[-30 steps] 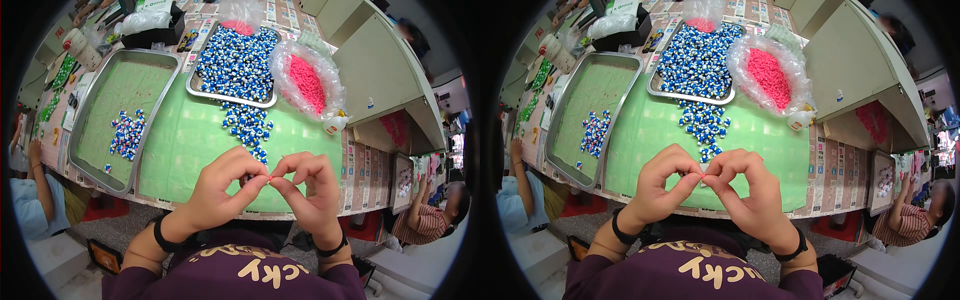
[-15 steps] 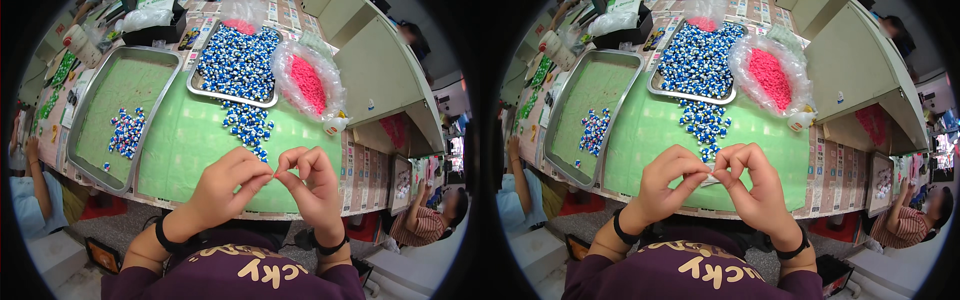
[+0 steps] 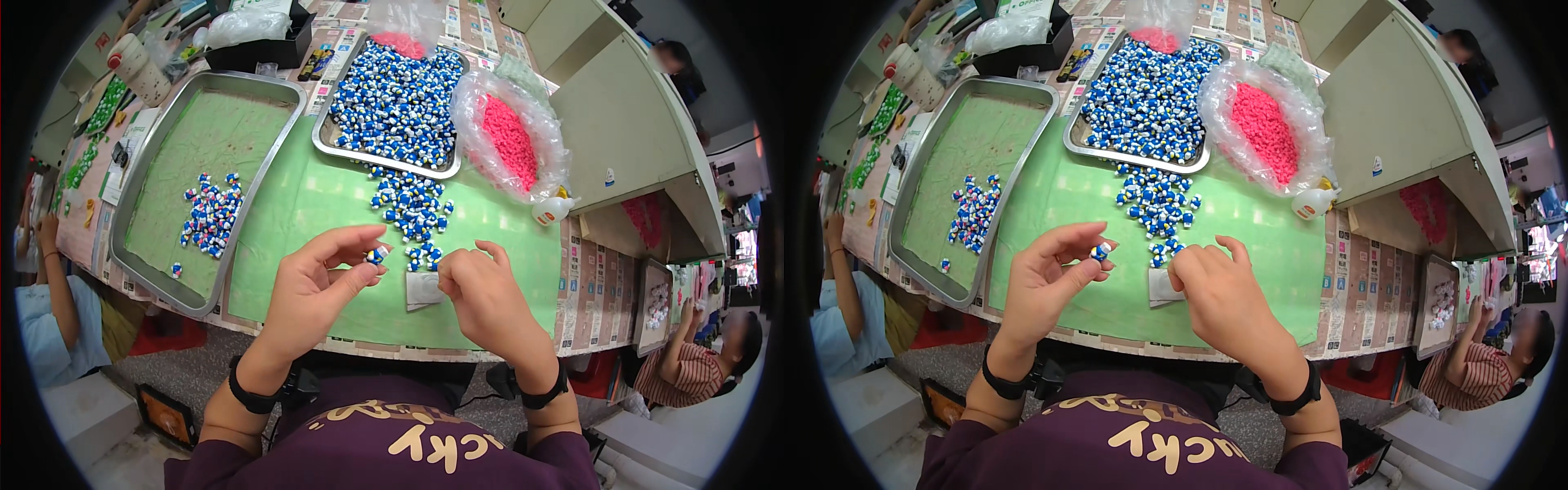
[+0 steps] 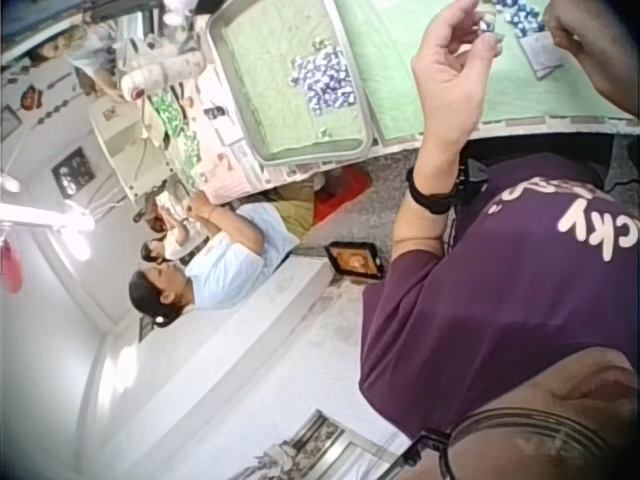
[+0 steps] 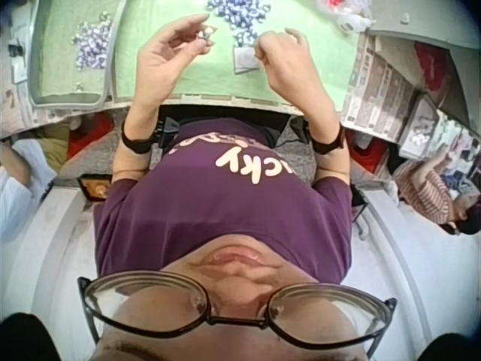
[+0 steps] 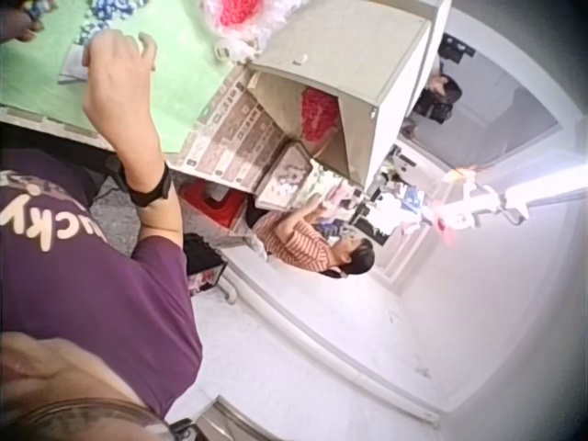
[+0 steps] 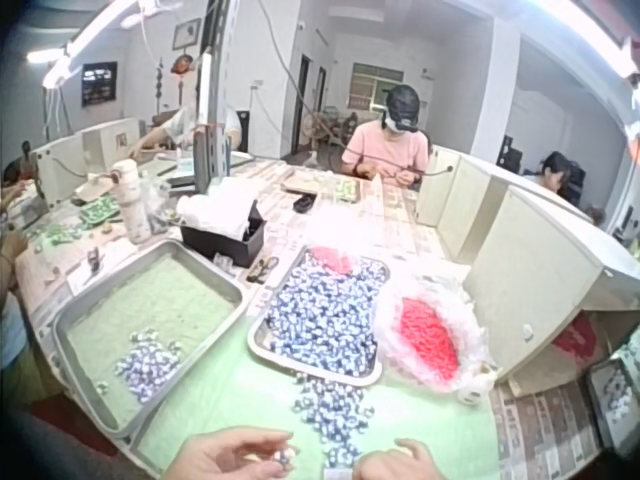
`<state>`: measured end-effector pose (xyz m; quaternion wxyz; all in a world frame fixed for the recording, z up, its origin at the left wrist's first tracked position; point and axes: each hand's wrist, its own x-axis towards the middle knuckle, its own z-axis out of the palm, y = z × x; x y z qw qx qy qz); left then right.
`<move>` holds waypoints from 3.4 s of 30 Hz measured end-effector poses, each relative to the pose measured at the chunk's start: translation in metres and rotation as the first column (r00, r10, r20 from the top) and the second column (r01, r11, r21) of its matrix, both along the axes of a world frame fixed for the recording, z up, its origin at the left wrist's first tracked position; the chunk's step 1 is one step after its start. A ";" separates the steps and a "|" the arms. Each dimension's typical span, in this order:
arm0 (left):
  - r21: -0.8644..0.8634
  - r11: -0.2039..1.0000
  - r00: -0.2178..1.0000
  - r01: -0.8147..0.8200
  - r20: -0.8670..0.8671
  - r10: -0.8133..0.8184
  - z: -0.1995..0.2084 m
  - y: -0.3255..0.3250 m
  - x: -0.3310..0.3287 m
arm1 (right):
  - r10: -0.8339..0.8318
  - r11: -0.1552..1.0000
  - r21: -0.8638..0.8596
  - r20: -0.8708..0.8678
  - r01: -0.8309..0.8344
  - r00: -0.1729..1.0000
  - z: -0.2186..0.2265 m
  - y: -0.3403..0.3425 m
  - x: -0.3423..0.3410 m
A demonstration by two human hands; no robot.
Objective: The person repeatedly picks a blue and white capsule-shaped candy and a small pink bead, then inserts the bead into the capsule opening. The assembled candies are placed on a green mat on the table. The process is repeated continuously throughout the clip.
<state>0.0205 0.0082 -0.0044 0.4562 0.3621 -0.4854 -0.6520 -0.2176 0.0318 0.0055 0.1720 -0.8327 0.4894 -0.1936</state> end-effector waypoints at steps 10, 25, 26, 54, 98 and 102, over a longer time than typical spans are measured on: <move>0.086 0.995 0.981 0.041 -0.193 -0.024 0.006 0.004 -0.026 | -0.068 0.995 0.102 0.557 0.013 0.828 0.033 0.006 0.010; -0.195 0.975 0.990 -0.107 -0.112 0.086 0.017 0.014 -0.043 | -0.054 0.994 -0.023 0.763 0.111 0.644 0.028 0.004 0.031; -0.246 0.959 0.989 -0.139 -0.082 0.122 0.016 0.015 -0.044 | -0.056 0.993 -0.031 0.747 0.118 0.662 0.028 0.004 0.032; -0.590 0.758 0.295 -0.278 0.699 0.652 -0.004 -0.041 0.116 | -0.246 0.969 0.026 0.012 0.246 0.969 -0.024 0.009 -0.056; 0.213 0.875 0.897 0.435 -0.185 -0.402 0.008 -0.002 -0.024 | 0.084 0.984 -0.177 0.425 -0.008 0.901 0.038 0.013 0.011; 0.261 0.855 0.887 0.448 -0.250 -0.388 0.009 -0.003 -0.023 | 0.101 0.964 -0.266 0.367 0.000 0.925 0.038 0.010 0.012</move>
